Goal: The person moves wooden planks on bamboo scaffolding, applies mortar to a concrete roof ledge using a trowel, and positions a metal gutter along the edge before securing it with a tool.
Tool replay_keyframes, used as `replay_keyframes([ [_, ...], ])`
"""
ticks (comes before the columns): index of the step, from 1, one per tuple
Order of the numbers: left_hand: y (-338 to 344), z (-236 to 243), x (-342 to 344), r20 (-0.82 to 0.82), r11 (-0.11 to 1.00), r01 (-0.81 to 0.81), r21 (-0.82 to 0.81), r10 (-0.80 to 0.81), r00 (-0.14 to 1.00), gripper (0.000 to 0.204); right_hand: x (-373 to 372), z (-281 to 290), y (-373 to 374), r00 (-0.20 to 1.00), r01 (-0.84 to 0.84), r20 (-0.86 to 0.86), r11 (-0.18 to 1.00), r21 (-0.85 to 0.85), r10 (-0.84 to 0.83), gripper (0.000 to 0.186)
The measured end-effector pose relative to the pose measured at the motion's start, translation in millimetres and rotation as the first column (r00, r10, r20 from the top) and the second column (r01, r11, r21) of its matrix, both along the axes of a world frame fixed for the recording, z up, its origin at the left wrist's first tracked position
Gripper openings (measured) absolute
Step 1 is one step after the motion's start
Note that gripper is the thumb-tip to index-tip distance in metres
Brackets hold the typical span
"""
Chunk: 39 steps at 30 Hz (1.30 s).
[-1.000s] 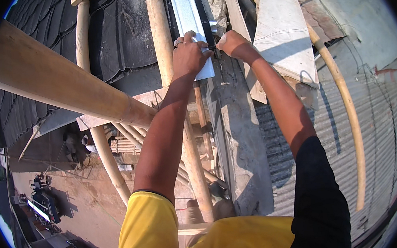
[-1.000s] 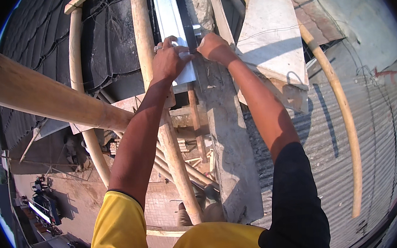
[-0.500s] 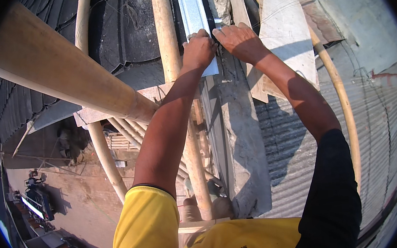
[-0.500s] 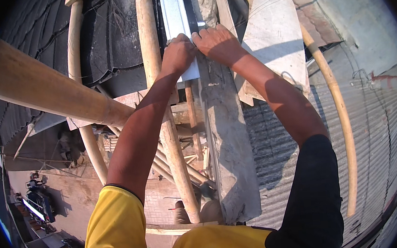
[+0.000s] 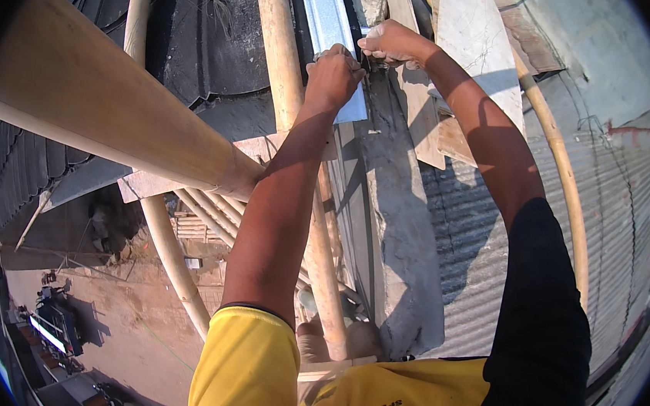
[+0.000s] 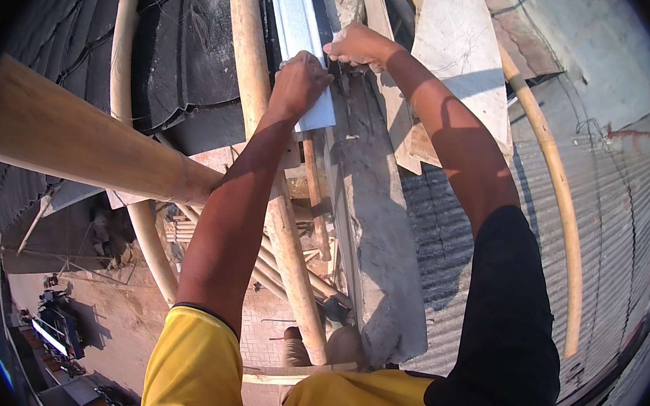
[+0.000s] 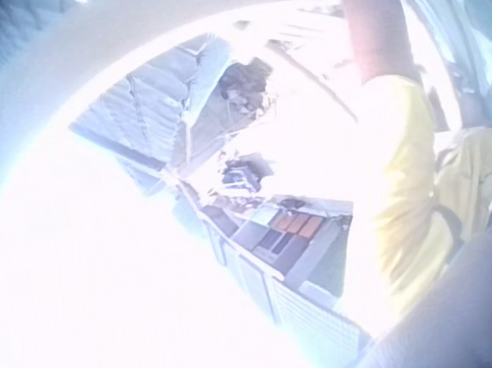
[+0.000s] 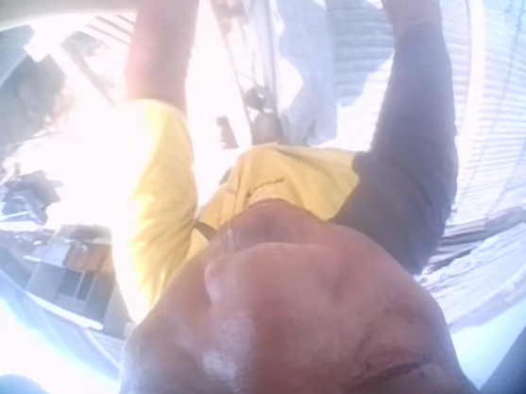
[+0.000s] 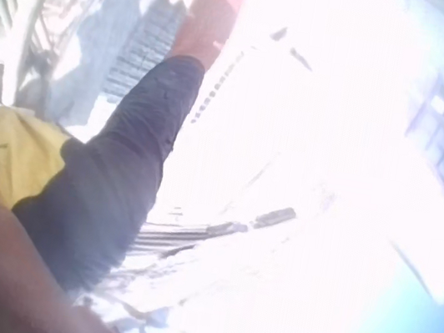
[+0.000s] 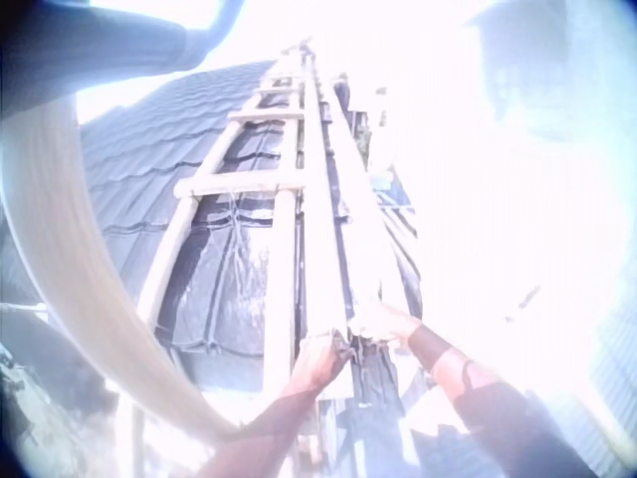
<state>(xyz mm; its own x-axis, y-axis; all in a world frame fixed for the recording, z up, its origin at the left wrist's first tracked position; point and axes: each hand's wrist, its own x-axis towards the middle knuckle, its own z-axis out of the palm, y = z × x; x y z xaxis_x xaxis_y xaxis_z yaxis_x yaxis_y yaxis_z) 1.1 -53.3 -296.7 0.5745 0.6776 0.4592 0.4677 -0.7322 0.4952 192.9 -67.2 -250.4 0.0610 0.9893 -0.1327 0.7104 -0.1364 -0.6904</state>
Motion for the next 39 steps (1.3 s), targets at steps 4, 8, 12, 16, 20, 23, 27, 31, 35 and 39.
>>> replay_keyframes([
  [4, -0.4, -1.5, -1.0, -0.041, 0.999, -0.036, 0.006, 0.036, 0.999, 0.016, -23.3, -12.7, -30.2, 0.819, -0.005, 0.554, 0.964, 0.266, -0.148, 0.031],
  [8, 1.5, -1.6, -2.4, -0.008, 1.0, -0.004, 0.011, 0.005, 1.0, 0.016, -57.3, -2.1, -67.8, 0.76, 0.022, 0.649, 1.0, -0.019, -0.004, 0.029],
  [12, 11.8, -9.3, -13.7, 0.03, 0.997, 0.066, 0.034, -0.067, 0.997, 0.013, -71.2, 19.1, -60.2, 0.73, -0.322, 0.609, 0.942, -0.092, 0.309, 0.036],
  [16, 3.3, -1.6, -13.0, 0.114, 0.99, 0.144, -0.01, -0.142, 0.983, 0.01, -27.0, 20.2, -15.5, 0.856, -0.33, 0.488, 0.907, 0.263, 0.169, 0.034],
  [20, 5.5, -1.5, -6.4, 0.161, 0.988, 0.074, -0.136, -0.052, 0.986, 0.011, -4.8, -23.2, -6.6, 0.922, -0.046, 0.38, 0.952, 0.301, -0.076, 0.036],
  [23, 8.3, -5.1, -9.7, 0.166, 0.994, 0.026, -0.109, -0.008, 0.986, 0.012, -21.4, -33.8, -21.5, 0.872, 0.075, 0.481, 0.996, 0.047, -0.089, 0.037],
  [27, 3.8, -2.4, -7.4, 0.143, 0.991, -0.039, -0.128, 0.058, 0.988, 0.011, -48.6, -32.5, -56.8, 0.916, -0.042, 0.395, 0.996, -0.078, 0.07, 0.038],
  [31, 3.5, 3.0, -11.6, 0.127, 0.976, -0.03, -0.217, 0.059, 0.99, 0.01, -55.2, -0.5, -58.7, 0.98, -0.135, 0.165, 0.984, 0.118, 0.115, 0.042],
  [35, 5.9, 0.2, -14.4, 0.21, 0.961, 0.055, -0.271, 0.003, 0.978, 0.011, -36.3, 7.5, -22.1, 0.975, -0.069, 0.221, 0.953, 0.294, 0.003, 0.042],
  [39, 9.7, -4.0, -13.9, 0.201, 0.964, 0.041, -0.264, 0.013, 0.979, 0.013, -29.8, -36.1, -4.9, 0.902, 0.297, 0.204, 0.891, 0.343, -0.38, 0.04],
])
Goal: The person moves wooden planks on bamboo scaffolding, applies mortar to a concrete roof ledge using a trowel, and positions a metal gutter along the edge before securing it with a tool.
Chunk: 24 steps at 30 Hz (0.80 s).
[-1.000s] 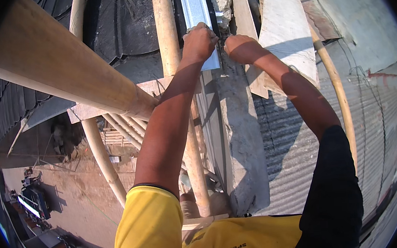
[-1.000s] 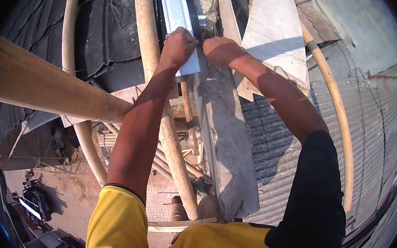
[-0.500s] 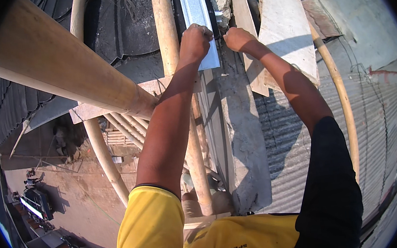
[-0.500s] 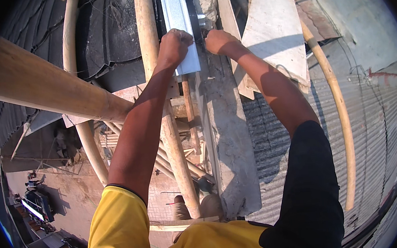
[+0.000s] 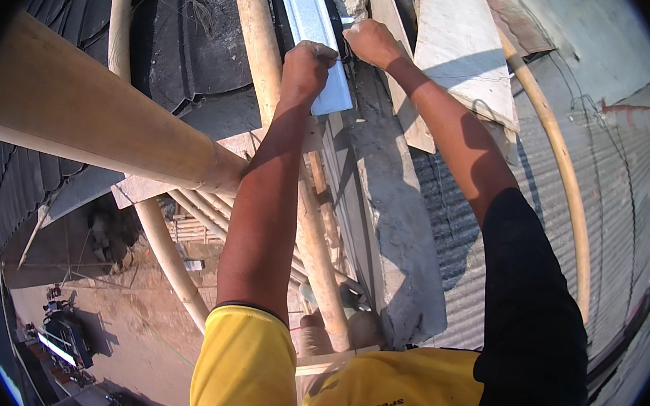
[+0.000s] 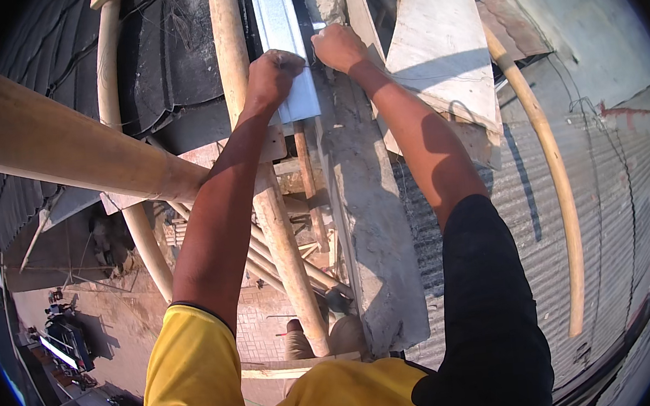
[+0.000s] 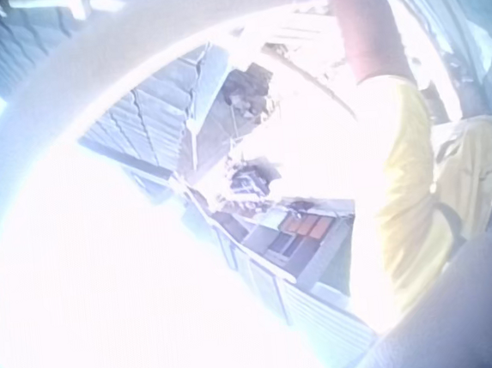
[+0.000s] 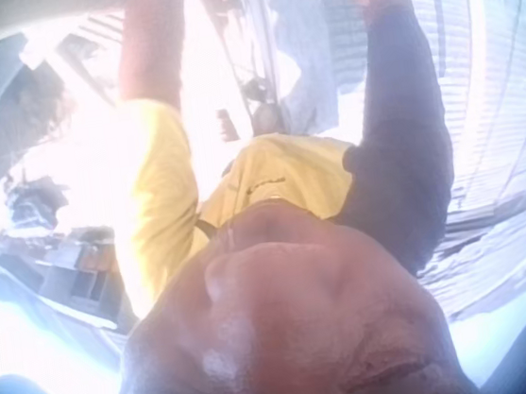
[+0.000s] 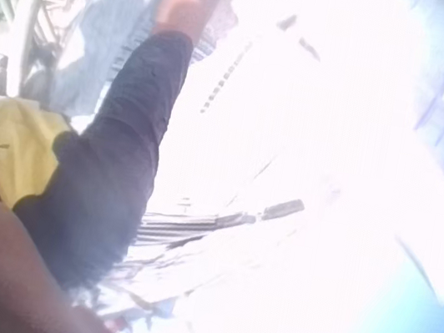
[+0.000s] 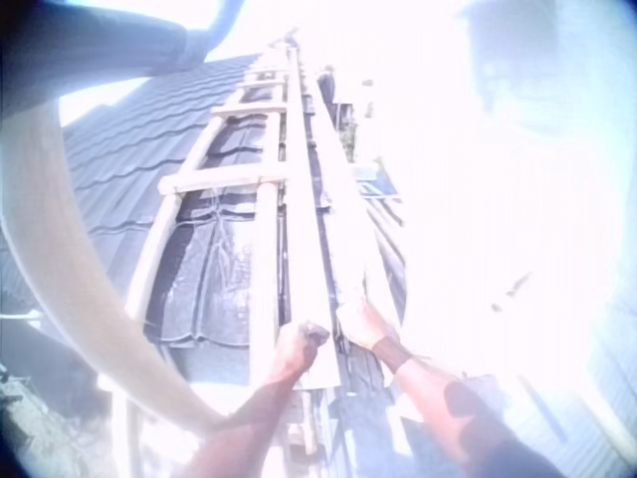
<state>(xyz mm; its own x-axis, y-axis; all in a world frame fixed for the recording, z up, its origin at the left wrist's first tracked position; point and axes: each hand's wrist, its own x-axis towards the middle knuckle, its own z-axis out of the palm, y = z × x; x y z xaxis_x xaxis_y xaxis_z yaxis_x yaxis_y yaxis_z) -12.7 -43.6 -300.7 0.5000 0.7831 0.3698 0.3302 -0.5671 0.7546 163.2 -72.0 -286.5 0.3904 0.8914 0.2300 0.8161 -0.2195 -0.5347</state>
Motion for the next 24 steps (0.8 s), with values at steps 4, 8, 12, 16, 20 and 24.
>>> replay_keyframes([
  [4, -0.8, -0.8, 0.5, 0.006, 0.999, -0.042, 0.023, 0.041, 0.999, 0.014, -5.5, -22.8, -27.2, 0.996, 0.08, -0.011, 0.969, -0.234, -0.085, 0.044],
  [8, -4.0, 2.1, 6.9, 0.032, 0.997, -0.039, -0.062, 0.041, 0.999, 0.018, -15.2, -45.8, -50.0, 0.915, -0.066, -0.402, 0.963, -0.262, -0.046, 0.031],
  [12, -3.8, 2.2, 2.6, 0.021, 0.995, -0.052, 0.081, 0.05, 0.999, 0.019, -30.6, -7.2, -61.3, 0.744, -0.253, -0.655, 0.962, -0.099, 0.128, 0.03],
  [16, -8.6, 10.1, 2.3, -0.012, 0.996, -0.06, -0.068, 0.06, 0.998, 0.022, -23.0, 18.8, -27.2, 0.857, -0.324, -0.409, 0.945, 0.044, 0.313, 0.034],
  [20, -3.4, 3.9, 2.6, 0.02, 0.999, -0.024, -0.044, 0.025, 0.999, 0.023, -4.5, 20.4, -2.6, 0.657, -0.109, -0.753, 0.993, -0.05, 0.034, 0.033],
  [24, -0.5, -0.4, 2.7, -0.115, 0.997, -0.007, 0.077, 0.016, 0.993, 0.019, 12.8, -22.0, 1.5, 0.619, 0.08, -0.773, 0.99, -0.115, -0.14, 0.029],
])
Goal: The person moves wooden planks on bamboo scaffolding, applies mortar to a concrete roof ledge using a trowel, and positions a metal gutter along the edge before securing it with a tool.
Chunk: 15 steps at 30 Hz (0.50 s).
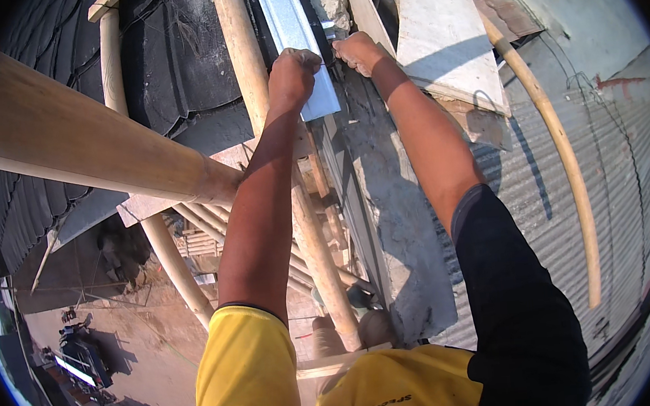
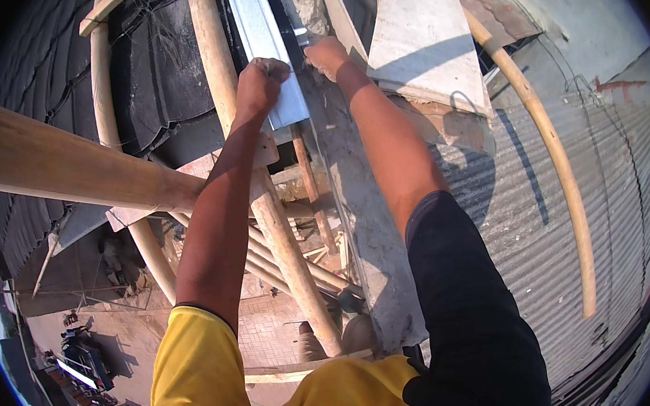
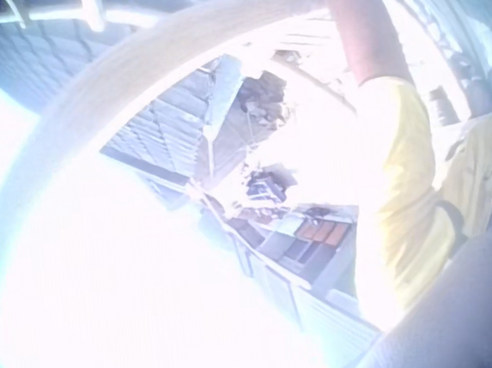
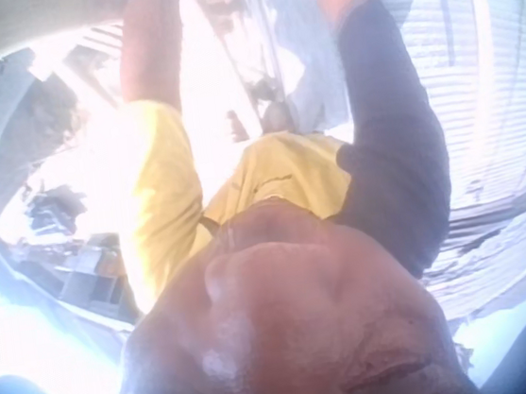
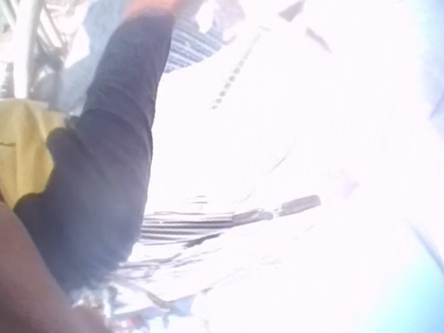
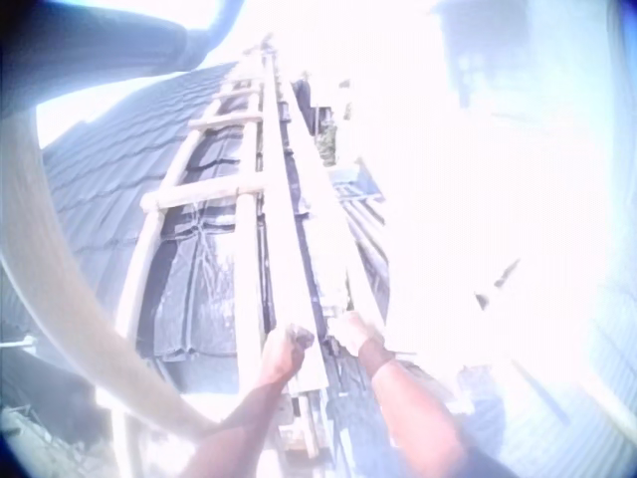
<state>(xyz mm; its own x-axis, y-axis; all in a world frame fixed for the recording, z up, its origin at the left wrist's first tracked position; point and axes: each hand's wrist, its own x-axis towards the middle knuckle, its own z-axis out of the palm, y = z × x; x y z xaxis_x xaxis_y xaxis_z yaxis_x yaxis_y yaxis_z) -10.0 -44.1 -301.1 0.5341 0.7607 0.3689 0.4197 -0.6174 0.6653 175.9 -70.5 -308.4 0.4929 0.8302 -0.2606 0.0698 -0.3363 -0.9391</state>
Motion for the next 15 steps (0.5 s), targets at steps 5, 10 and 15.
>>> replay_keyframes([
  [5, -20.2, 18.0, 8.1, -0.289, 0.961, 0.109, 0.255, -0.032, 0.957, 0.029, 18.4, -19.6, 11.6, 0.96, 0.123, 0.243, 0.989, 0.085, -0.141, 0.032],
  [10, -13.8, 15.2, 16.4, -0.465, 0.846, 0.227, 0.483, 0.028, 0.885, 0.032, 11.4, -14.4, 0.9, 0.951, 0.063, 0.299, 0.995, 0.074, -0.083, 0.02],
  [15, 1.0, 0.1, 17.6, -0.473, 0.901, 0.232, 0.366, -0.035, 0.881, 0.034, -62.2, -2.6, -128.5, 0.674, 0.03, 0.712, 0.97, 0.243, -0.199, 0.031],
])
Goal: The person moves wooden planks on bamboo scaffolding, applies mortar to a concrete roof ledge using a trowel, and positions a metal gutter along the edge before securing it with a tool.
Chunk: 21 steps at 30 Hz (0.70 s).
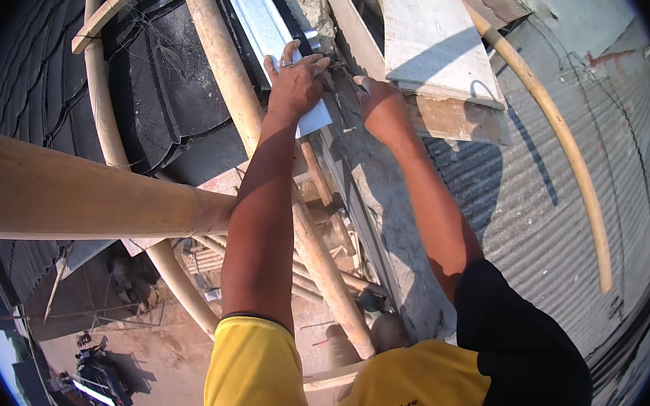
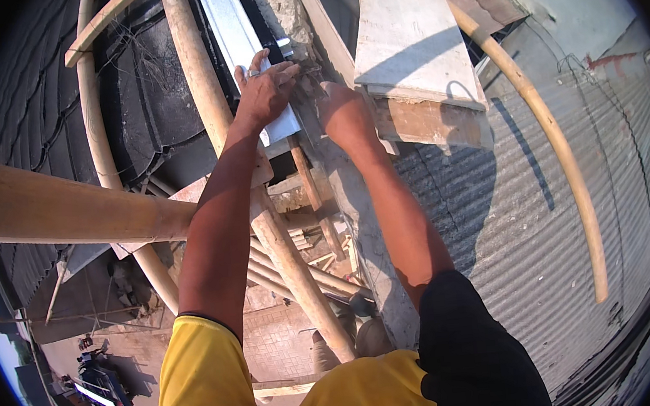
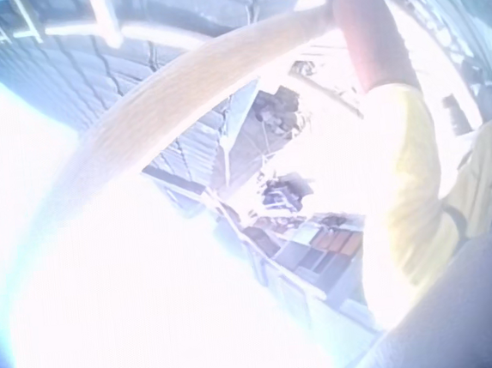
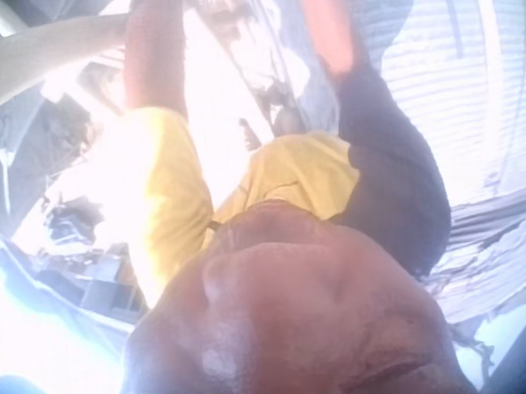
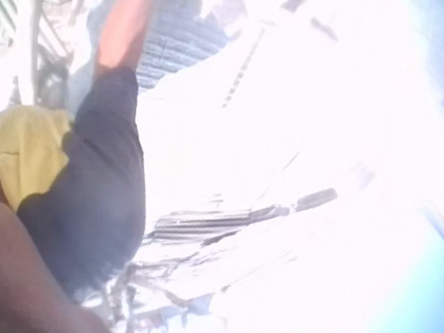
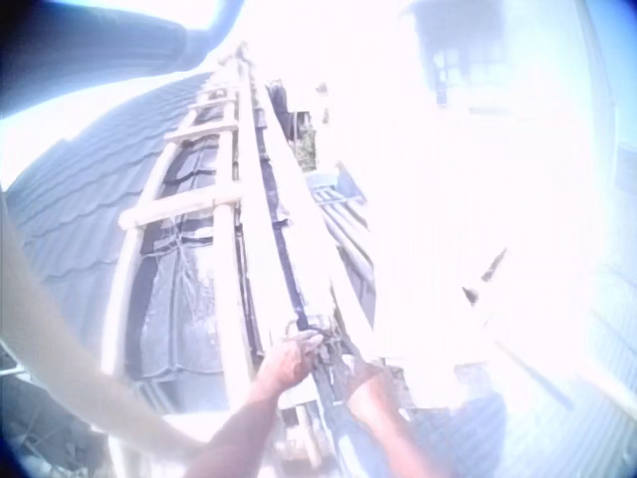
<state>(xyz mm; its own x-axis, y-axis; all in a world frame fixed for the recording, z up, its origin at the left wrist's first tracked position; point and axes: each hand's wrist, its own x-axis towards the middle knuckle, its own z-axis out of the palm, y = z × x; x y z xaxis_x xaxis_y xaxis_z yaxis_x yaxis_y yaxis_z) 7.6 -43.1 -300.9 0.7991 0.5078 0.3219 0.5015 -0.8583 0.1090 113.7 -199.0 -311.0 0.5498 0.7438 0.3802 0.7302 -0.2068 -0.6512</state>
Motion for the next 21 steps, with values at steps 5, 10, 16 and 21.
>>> replay_keyframes([
  [5, 2.1, -2.6, 10.4, 0.05, 0.997, 0.068, -0.026, -0.067, 0.997, 0.037, -16.8, -52.0, -47.8, 0.993, 0.116, 0.035, 0.993, 0.006, -0.117, 0.035],
  [10, 7.0, 1.6, 11.5, 0.011, 0.999, 0.019, 0.03, -0.019, 1.0, 0.034, -11.0, -89.6, 13.5, 0.989, 0.134, 0.075, 0.987, -0.087, -0.127, 0.027],
  [16, 10.3, -3.8, 13.7, 0.175, 0.999, 0.043, 0.014, -0.044, 0.984, 0.033, 33.1, -81.7, 73.6, 0.961, 0.266, 0.013, 0.937, 0.225, -0.276, 0.02],
  [21, 11.2, 1.9, 13.0, 0.149, 0.996, 0.055, -0.064, -0.045, 0.988, 0.037, 45.2, -84.4, 106.8, 0.95, 0.306, 0.009, 0.936, 0.176, -0.313, 0.014],
])
